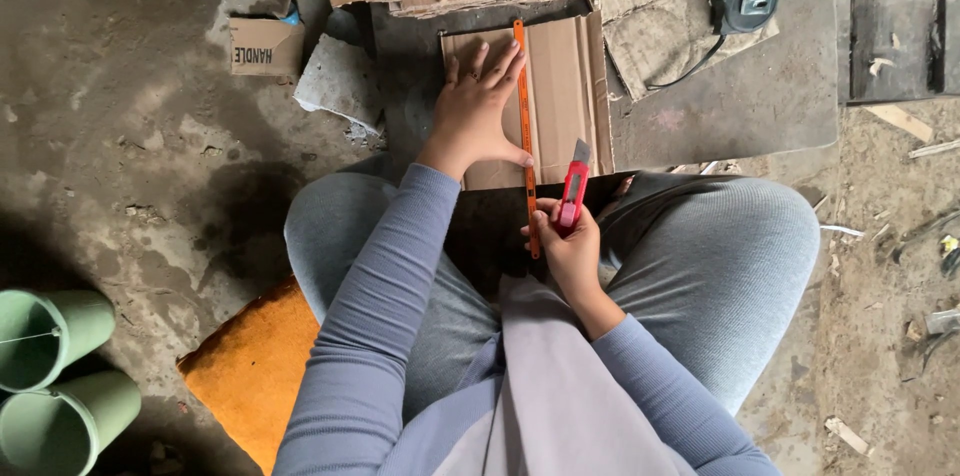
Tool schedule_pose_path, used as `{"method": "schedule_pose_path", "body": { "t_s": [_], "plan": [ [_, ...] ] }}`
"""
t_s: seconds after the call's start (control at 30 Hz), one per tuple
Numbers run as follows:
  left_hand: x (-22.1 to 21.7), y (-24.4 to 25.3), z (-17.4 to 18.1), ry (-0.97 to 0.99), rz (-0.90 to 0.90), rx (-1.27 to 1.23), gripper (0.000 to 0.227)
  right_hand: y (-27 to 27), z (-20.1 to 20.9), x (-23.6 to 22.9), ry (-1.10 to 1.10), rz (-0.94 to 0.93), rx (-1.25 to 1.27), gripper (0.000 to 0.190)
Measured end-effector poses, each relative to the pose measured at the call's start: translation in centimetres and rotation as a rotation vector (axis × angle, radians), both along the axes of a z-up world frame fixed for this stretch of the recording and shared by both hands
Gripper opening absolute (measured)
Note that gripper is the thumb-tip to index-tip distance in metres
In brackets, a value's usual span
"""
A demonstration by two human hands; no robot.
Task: Measuring and cutting cardboard pieces using a utility knife, ruler, and tape measure.
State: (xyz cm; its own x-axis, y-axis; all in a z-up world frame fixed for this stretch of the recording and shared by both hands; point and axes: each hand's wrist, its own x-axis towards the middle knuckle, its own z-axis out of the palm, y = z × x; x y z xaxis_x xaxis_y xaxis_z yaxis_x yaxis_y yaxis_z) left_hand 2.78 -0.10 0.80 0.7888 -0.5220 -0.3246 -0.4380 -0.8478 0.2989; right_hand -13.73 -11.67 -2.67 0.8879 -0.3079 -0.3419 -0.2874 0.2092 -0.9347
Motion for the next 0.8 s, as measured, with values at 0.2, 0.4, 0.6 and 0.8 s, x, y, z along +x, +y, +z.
{"method": "schedule_pose_path", "body": {
  "t_s": [0.2,0.4,0.6,0.8],
  "plan": [
    [0.0,0.0,0.2,-0.002,-0.005,-0.003,0.122,0.0,0.3,0.3,0.007,0.011,-0.05,0.009],
    [-0.1,0.0,0.0,0.007,-0.003,-0.016,0.123,0.1,0.5,0.1,0.02,-0.01,-0.039,0.011],
    [0.0,0.2,-0.7,-0.038,-0.04,-0.01,0.123,-0.4,1.1,0.4,0.143,0.032,-0.016,0.013],
    [-0.1,0.2,-1.0,-0.053,-0.037,-0.015,0.123,-0.4,0.7,0.2,0.141,-0.009,0.006,0.012]
  ]
}}
